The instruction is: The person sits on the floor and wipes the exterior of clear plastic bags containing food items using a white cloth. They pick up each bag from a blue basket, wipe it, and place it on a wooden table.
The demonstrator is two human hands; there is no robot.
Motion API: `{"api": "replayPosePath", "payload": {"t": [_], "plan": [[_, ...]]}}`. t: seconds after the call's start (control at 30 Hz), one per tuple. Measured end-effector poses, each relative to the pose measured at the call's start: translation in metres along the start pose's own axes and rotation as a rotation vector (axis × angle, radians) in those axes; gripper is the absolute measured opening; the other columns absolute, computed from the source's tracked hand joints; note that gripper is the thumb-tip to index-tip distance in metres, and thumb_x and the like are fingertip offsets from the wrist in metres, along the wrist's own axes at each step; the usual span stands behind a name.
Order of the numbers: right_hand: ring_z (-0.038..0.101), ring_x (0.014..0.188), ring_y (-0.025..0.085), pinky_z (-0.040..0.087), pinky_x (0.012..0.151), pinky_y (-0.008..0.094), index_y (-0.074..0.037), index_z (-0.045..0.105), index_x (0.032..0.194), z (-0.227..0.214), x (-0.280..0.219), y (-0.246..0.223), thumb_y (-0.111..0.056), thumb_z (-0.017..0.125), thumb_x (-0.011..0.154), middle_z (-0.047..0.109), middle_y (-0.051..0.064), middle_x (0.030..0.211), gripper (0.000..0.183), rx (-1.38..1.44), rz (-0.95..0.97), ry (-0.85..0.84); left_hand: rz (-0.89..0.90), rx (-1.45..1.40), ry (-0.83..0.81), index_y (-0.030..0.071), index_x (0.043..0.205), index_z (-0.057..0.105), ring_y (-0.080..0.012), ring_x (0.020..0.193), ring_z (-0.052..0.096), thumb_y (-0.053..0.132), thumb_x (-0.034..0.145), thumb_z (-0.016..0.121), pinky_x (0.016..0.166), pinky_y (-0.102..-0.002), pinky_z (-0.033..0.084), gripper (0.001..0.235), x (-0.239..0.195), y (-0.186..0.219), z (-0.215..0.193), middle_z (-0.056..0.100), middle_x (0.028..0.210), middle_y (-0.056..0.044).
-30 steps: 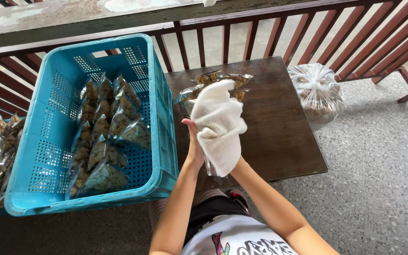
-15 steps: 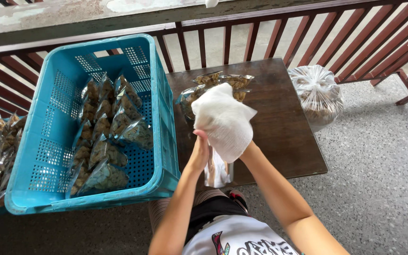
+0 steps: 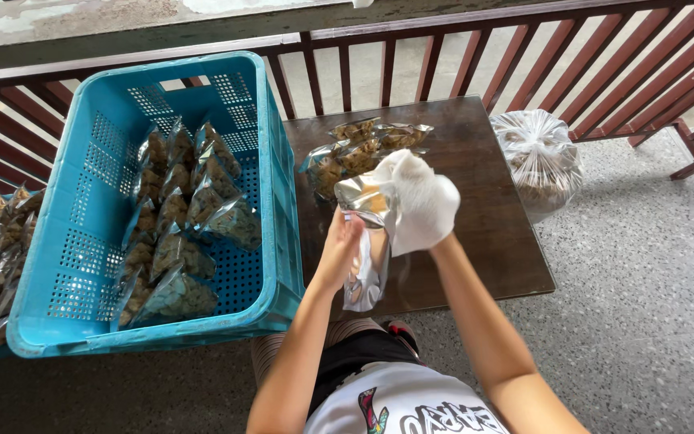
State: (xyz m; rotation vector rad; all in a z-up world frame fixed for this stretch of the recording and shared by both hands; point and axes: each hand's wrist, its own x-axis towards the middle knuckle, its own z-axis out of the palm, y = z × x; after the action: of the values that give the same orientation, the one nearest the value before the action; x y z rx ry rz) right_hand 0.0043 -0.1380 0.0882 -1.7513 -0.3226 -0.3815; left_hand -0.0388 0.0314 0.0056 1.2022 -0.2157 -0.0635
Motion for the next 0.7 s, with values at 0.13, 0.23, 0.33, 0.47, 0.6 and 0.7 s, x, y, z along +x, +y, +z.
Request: {"api": "replayPosePath", "payload": {"t": [0.13,0.23,0.33,0.47,0.6,0.7], "plan": [[0.066,0.093,0.027,0.055,0.079,0.035,-0.004,0.066,0.106,0.053,-0.053,-0.005,-0.021,0.072,0.091,0.067,0.013,0.099,0.024,-0.048,0.139,0.212,-0.142,-0.418,-0.235,-0.02,0.133,0.056,-0.0313,0.108,0.07,0.092,0.095,0.037,0.088,-0.039,0.058,0.119,0.011,-0.008,0.007,0.07,0.123,-0.026],[0.066,0.091,0.027,0.055,0.077,0.035,-0.004,0.066,0.106,0.064,-0.054,-0.002,-0.022,0.072,0.091,0.068,0.013,0.098,0.024,-0.053,0.223,0.346,0.103,0.034,-0.012,0.0,0.151,0.043,-0.0213,0.14,0.052,0.087,0.089,0.041,0.115,-0.037,0.044,0.107,0.004,-0.011,0.018,0.053,0.149,-0.014],[0.067,0.09,0.027,0.055,0.076,0.036,-0.004,0.066,0.106,0.053,-0.046,0.0,-0.023,0.073,0.092,0.068,0.013,0.097,0.024,-0.076,0.312,0.29,0.165,0.111,0.105,0.0,0.154,0.03,-0.0264,0.137,0.047,0.079,0.086,0.056,0.112,-0.046,0.039,0.107,-0.008,-0.018,0.029,0.049,0.146,-0.017],[0.068,0.088,0.027,0.055,0.074,0.036,-0.005,0.066,0.106,0.054,-0.039,-0.016,-0.024,0.073,0.092,0.068,0.013,0.096,0.025,-0.194,0.39,0.179,0.267,-0.124,0.215,-0.003,0.154,0.035,-0.0267,0.135,0.048,0.073,0.093,0.059,0.114,-0.046,0.039,0.1,0.004,-0.02,0.033,0.048,0.146,-0.018],[0.068,0.086,0.028,0.056,0.072,0.036,-0.005,0.066,0.106,0.06,-0.047,-0.038,-0.025,0.073,0.093,0.069,0.013,0.095,0.026,-0.318,0.399,0.125,0.19,-0.4,0.195,0.005,0.153,0.032,-0.0273,0.13,0.052,0.073,0.091,0.054,0.11,-0.046,0.044,0.095,0.023,-0.018,0.01,0.049,0.145,-0.014],[0.069,0.085,0.028,0.056,0.071,0.037,-0.005,0.065,0.106,0.055,-0.043,-0.047,-0.026,0.073,0.093,0.069,0.013,0.094,0.026,-0.412,0.369,0.09,0.1,-0.509,0.007,-0.002,0.154,0.034,-0.0322,0.127,0.056,0.077,0.095,0.048,0.107,-0.046,0.046,0.1,0.029,-0.018,-0.001,0.053,0.143,-0.021]]}}
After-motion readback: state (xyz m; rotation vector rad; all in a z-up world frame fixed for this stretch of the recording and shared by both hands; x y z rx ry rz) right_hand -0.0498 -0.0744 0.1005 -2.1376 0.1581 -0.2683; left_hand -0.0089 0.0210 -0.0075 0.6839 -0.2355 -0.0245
